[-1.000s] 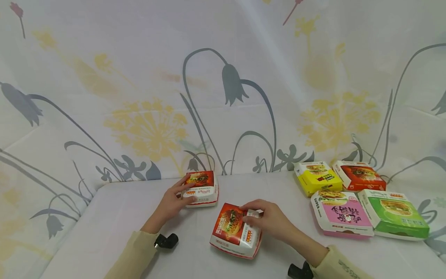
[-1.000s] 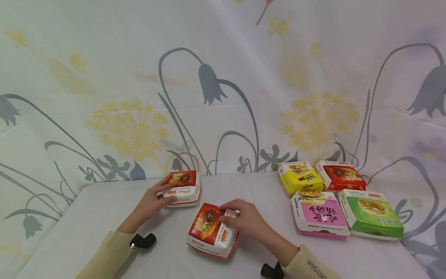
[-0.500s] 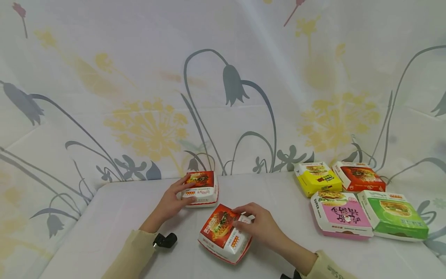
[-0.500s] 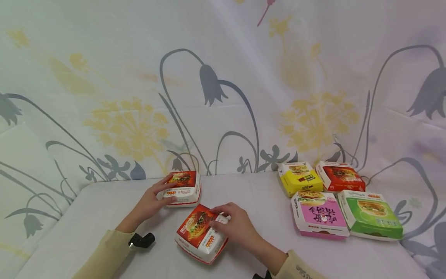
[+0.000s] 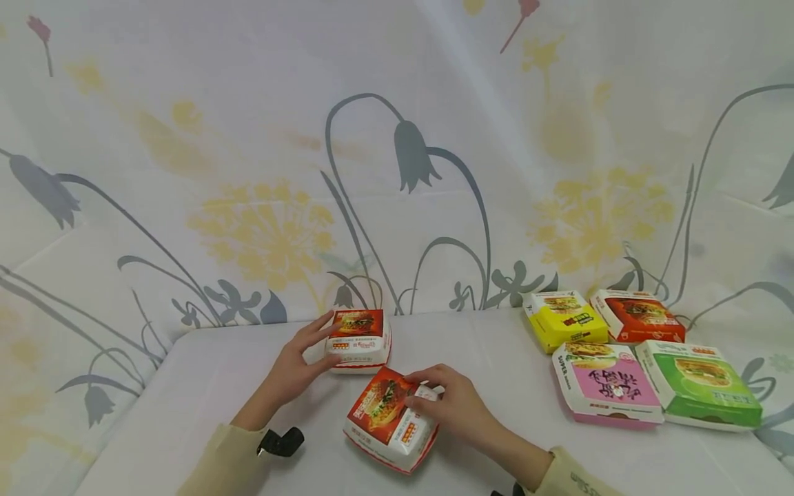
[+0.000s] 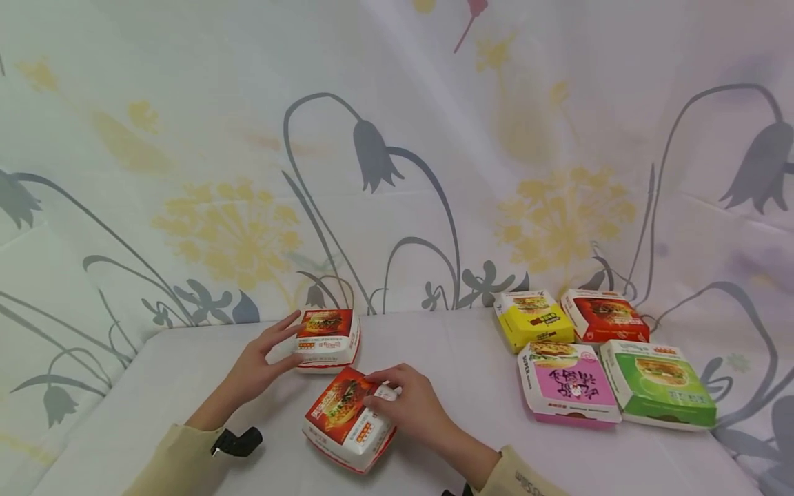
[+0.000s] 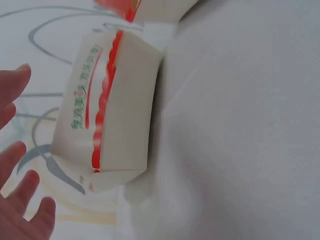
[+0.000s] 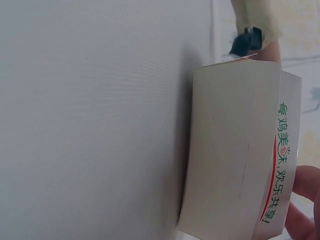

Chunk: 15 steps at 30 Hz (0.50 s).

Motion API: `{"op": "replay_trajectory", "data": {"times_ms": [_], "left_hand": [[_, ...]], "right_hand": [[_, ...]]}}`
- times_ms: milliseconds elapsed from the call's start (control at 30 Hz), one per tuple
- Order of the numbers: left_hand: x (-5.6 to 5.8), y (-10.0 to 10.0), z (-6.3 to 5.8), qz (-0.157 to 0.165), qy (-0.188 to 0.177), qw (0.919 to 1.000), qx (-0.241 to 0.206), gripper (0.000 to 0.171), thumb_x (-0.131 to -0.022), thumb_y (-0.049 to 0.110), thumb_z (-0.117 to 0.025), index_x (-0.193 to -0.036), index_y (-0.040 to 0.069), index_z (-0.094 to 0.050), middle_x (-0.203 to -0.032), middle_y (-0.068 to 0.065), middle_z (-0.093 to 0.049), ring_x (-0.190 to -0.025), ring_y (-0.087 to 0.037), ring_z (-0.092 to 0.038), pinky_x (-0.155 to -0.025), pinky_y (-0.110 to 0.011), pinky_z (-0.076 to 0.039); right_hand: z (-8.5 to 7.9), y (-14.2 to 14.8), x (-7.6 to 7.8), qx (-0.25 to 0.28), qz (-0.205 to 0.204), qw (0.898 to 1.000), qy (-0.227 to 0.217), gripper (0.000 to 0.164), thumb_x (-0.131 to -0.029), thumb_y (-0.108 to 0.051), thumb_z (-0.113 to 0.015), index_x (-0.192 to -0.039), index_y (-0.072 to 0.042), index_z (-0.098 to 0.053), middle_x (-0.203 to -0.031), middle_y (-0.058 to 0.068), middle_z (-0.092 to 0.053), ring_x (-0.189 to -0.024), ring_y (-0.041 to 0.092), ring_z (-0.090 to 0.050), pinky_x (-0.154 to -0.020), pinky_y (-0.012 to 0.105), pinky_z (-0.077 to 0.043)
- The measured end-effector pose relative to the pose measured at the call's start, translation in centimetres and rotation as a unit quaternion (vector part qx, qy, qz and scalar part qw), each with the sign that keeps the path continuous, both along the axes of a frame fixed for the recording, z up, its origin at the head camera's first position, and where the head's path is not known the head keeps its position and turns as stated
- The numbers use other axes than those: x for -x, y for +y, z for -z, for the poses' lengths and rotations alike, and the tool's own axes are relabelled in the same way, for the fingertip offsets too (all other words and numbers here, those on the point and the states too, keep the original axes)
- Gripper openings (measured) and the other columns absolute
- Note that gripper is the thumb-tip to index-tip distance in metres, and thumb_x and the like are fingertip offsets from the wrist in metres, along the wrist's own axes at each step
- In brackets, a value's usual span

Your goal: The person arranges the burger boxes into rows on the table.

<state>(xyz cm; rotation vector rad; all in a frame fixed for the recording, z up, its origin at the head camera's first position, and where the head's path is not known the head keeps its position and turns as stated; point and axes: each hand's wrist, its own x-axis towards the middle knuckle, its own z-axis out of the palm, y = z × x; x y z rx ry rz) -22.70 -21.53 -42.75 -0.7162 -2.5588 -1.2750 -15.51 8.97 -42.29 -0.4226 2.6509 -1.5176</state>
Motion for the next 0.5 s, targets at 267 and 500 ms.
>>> {"op": "replay_trajectory", "data": {"times_ms": [267, 500], "left_hand": [[-4.0, -1.0, -0.6, -0.014, -0.008, 0.9993, -0.033, 0.036, -0.091, 0.016, -0.074, -0.127, 0.016, -0.069, -0.129, 0.001, -0.066, -0.117, -0.018, -0.060, -0.087, -0.036, -0.055], [-6.4, -0.4, -0.6, 0.071, -0.101, 0.9923, -0.012, 0.036, -0.094, 0.022, -0.071, -0.129, 0.015, -0.068, -0.130, -0.002, -0.064, -0.117, -0.019, -0.059, -0.085, -0.033, -0.055]], "right_hand": [[-0.2, -0.8, 0.2, -0.005, -0.015, 1.000, -0.008, 0.033, -0.085, -0.037, -0.078, -0.114, -0.020, -0.076, -0.108, -0.003, -0.064, -0.100, 0.019, -0.056, -0.078, 0.035, -0.048], [0.1, -1.5, 0.5, -0.002, -0.025, 1.000, 0.001, 0.032, -0.086, -0.035, -0.078, -0.113, -0.019, -0.076, -0.108, -0.004, -0.065, -0.101, 0.018, -0.056, -0.077, 0.033, -0.048]]}}
